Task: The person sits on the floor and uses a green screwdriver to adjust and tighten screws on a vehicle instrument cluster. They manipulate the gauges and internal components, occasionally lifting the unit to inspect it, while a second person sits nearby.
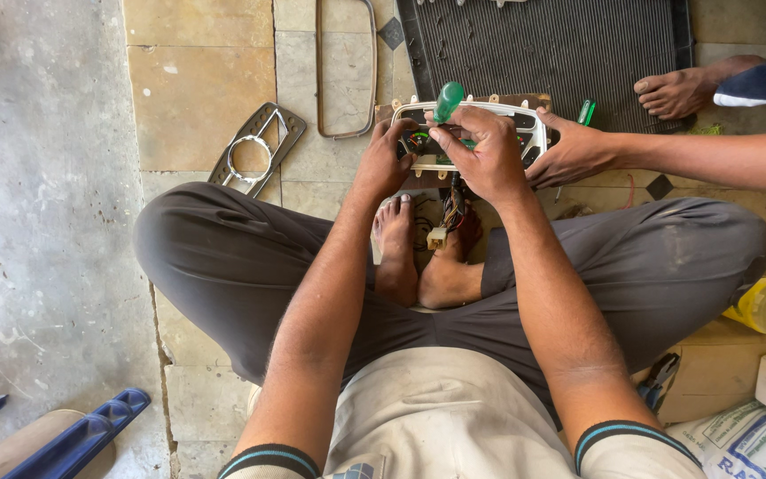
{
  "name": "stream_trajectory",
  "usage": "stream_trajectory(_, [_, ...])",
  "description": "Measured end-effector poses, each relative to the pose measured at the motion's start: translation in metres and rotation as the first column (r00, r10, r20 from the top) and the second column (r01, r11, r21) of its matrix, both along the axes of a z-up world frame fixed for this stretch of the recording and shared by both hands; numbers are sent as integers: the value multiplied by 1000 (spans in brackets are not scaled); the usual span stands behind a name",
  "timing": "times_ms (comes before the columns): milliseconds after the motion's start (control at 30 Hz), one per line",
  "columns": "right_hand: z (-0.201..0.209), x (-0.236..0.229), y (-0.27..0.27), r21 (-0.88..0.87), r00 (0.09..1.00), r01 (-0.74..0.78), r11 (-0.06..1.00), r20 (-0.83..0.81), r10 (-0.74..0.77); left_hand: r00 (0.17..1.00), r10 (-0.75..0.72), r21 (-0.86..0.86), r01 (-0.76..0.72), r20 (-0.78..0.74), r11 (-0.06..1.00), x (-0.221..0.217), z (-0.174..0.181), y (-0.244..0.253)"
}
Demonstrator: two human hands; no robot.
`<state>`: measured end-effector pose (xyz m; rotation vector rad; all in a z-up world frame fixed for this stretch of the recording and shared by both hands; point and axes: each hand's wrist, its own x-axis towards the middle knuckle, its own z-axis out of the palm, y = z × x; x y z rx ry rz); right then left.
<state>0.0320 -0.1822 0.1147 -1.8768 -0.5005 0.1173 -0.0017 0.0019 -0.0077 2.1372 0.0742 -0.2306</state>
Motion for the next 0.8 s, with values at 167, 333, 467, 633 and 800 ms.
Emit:
stream_trajectory(167, [1, 0, 0, 21, 1000, -4, 1000, 3, 4, 1000, -7, 17, 8, -13, 1000, 1, 2, -1])
stream_trajectory(333, [0, 0, 0, 28, 1000, -4, 1000, 4, 4, 1000, -9, 14, 9, -23, 1000, 1, 3, -1])
stream_trajectory(467, [-4, 1, -1, 57, 1000, 9, 998, -28, -7, 1000, -2, 11, 2, -12, 1000, 1, 1, -1])
stream_trajectory(633, [-7, 0, -3, 46, 999, 42, 998, -29, -41, 1000, 3, 10, -3, -9, 1000, 1, 3, -2])
stream_trajectory(800, [-9, 0, -3, 46, 999, 34, 998, -27, -33, 996, -18, 66, 23, -86, 998, 0, 16, -2])
